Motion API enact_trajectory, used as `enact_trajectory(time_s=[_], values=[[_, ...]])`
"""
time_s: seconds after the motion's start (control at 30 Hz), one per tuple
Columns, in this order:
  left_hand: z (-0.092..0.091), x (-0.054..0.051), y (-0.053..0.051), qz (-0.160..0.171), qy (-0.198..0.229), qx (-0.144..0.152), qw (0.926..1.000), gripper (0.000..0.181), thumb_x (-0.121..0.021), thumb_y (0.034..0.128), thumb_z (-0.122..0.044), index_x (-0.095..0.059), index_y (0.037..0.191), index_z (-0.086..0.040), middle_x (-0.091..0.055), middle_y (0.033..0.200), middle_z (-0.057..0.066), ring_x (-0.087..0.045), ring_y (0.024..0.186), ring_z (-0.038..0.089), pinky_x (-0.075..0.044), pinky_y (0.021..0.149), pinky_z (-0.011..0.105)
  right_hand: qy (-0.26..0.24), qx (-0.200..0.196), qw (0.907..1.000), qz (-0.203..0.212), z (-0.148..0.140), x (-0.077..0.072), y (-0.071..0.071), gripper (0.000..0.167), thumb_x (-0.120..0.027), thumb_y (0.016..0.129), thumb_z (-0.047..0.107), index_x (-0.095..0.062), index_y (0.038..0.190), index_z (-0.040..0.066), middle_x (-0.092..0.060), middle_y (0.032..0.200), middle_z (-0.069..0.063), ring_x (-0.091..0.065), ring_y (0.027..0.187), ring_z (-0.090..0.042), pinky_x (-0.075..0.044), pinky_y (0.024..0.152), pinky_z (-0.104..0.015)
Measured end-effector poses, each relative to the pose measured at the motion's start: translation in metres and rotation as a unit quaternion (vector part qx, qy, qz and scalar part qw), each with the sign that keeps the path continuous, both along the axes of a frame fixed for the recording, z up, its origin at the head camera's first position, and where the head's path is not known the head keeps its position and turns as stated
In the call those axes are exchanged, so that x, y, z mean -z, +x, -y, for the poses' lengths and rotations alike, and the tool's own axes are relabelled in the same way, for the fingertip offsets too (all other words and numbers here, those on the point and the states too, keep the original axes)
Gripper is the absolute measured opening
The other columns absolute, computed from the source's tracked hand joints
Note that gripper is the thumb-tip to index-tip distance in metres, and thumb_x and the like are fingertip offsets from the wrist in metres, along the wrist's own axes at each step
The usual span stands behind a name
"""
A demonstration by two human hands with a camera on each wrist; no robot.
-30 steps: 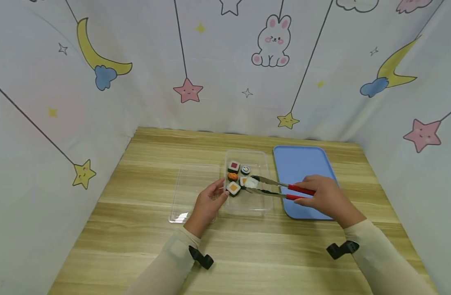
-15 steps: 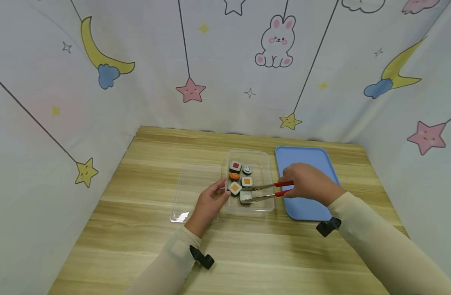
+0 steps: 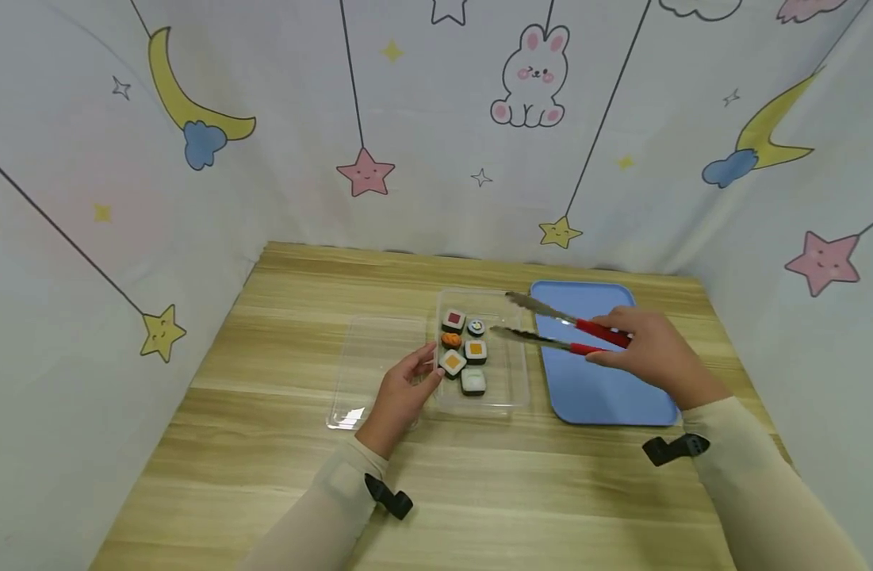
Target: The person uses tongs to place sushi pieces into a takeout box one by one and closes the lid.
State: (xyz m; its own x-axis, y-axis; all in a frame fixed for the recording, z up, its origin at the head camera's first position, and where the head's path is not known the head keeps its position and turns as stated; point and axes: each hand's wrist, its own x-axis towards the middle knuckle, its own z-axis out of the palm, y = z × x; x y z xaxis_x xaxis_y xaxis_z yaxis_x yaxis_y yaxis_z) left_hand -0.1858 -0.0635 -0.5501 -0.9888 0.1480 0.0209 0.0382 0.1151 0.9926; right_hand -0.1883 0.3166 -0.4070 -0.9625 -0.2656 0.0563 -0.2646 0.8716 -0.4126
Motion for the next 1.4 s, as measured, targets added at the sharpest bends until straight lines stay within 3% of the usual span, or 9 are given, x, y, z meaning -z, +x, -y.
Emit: enact_trajectory(time_s=[0.1, 0.3, 0.57, 0.7, 1.0, 1.1, 1.2, 1.3, 1.4], values=[[0.000, 0.000, -0.001, 0.000, 0.006, 0.000, 1.0000, 0.053, -0.074, 0.0983, -0.020, -0.059, 0.149, -0.016, -0.063, 0.141, 0.012, -0.062, 0.126, 0.031, -0.048, 0.104, 0.054, -0.051, 0.115, 0.9918, -0.025, -0.029, 0.015, 0.011, 0.061, -0.084, 0.088, 0.042, -0.069, 0.133, 0.005, -0.069, 0.118, -0.016, -0.063, 0.094, -0.033, -0.053, 0.066, -0.033], [-0.001, 0.003, -0.003, -0.001, 0.009, -0.002, 1.0000, 0.053, -0.074, 0.0981, -0.020, -0.059, 0.149, -0.014, -0.063, 0.141, 0.014, -0.062, 0.125, 0.031, -0.049, 0.103, 0.054, -0.097, 0.309, 0.9457, -0.033, -0.091, 0.067, 0.035, 0.074, -0.075, 0.093, 0.051, -0.061, 0.140, -0.004, -0.064, 0.125, -0.029, -0.060, 0.103, -0.043, -0.047, 0.065, -0.027], [-0.001, 0.003, -0.002, -0.006, 0.008, -0.001, 0.9999, 0.053, -0.074, 0.0981, -0.020, -0.059, 0.148, -0.013, -0.063, 0.140, 0.015, -0.062, 0.125, 0.032, -0.048, 0.105, 0.054, -0.104, 0.404, 0.9089, -0.007, -0.137, 0.126, 0.055, 0.073, -0.076, 0.092, 0.048, -0.062, 0.137, -0.007, -0.066, 0.125, -0.032, -0.060, 0.109, -0.045, -0.050, 0.074, -0.041], [-0.001, 0.002, -0.001, -0.003, 0.008, -0.001, 1.0000, 0.054, -0.074, 0.0981, -0.020, -0.058, 0.149, -0.013, -0.062, 0.141, 0.015, -0.061, 0.126, 0.032, -0.048, 0.104, 0.054, -0.086, 0.412, 0.9072, -0.016, -0.139, 0.135, 0.057, 0.068, -0.078, 0.092, 0.043, -0.064, 0.134, -0.009, -0.066, 0.122, -0.033, -0.061, 0.108, -0.047, -0.051, 0.083, -0.052], [-0.003, 0.002, -0.001, -0.008, 0.013, -0.016, 0.9998, 0.053, -0.073, 0.0988, -0.015, -0.057, 0.149, -0.009, -0.061, 0.143, 0.017, -0.060, 0.128, 0.035, -0.046, 0.106, 0.056, -0.050, 0.398, 0.9153, -0.039, -0.138, 0.137, 0.055, 0.065, -0.080, 0.090, 0.042, -0.068, 0.124, -0.012, -0.068, 0.106, -0.034, -0.062, 0.090, -0.046, -0.047, 0.071, -0.048], [0.001, 0.000, -0.002, -0.025, 0.017, -0.019, 0.9994, 0.052, -0.071, 0.1002, -0.014, -0.056, 0.150, -0.008, -0.059, 0.145, 0.017, -0.059, 0.130, 0.034, -0.049, 0.105, 0.054, -0.033, 0.397, 0.9160, -0.046, -0.133, 0.130, 0.056, 0.076, -0.072, 0.095, 0.049, -0.058, 0.135, -0.014, -0.061, 0.120, -0.040, -0.056, 0.106, -0.054, -0.042, 0.086, -0.058], [0.014, -0.007, -0.002, -0.054, 0.003, -0.038, 0.9978, 0.050, -0.069, 0.1010, -0.014, -0.057, 0.150, -0.010, -0.057, 0.148, 0.015, -0.057, 0.133, 0.033, -0.051, 0.104, 0.050, -0.080, 0.389, 0.9109, -0.111, -0.109, 0.116, 0.057, 0.071, -0.067, 0.099, 0.044, -0.054, 0.143, -0.009, -0.054, 0.134, -0.040, -0.045, 0.125, -0.057, -0.031, 0.104, -0.065], [0.033, -0.013, -0.004, -0.082, -0.041, -0.076, 0.9929, 0.051, -0.069, 0.1003, -0.015, -0.058, 0.150, -0.015, -0.056, 0.148, 0.014, -0.053, 0.136, 0.034, -0.049, 0.107, 0.049, -0.166, 0.333, 0.9066, -0.199, -0.061, 0.093, 0.059, 0.056, -0.070, 0.098, 0.027, -0.057, 0.144, -0.002, -0.054, 0.140, -0.031, -0.042, 0.132, -0.051, -0.033, 0.109, -0.058], [0.051, -0.011, -0.007, -0.097, -0.102, -0.122, 0.9825, 0.050, -0.070, 0.0994, -0.020, -0.059, 0.148, -0.017, -0.055, 0.149, 0.014, -0.048, 0.140, 0.035, -0.041, 0.114, 0.052, -0.211, 0.219, 0.9131, -0.271, 0.004, 0.074, 0.060, 0.042, -0.074, 0.093, 0.008, -0.067, 0.133, -0.001, -0.064, 0.127, -0.024, -0.056, 0.116, -0.041, -0.044, 0.096, -0.038]])
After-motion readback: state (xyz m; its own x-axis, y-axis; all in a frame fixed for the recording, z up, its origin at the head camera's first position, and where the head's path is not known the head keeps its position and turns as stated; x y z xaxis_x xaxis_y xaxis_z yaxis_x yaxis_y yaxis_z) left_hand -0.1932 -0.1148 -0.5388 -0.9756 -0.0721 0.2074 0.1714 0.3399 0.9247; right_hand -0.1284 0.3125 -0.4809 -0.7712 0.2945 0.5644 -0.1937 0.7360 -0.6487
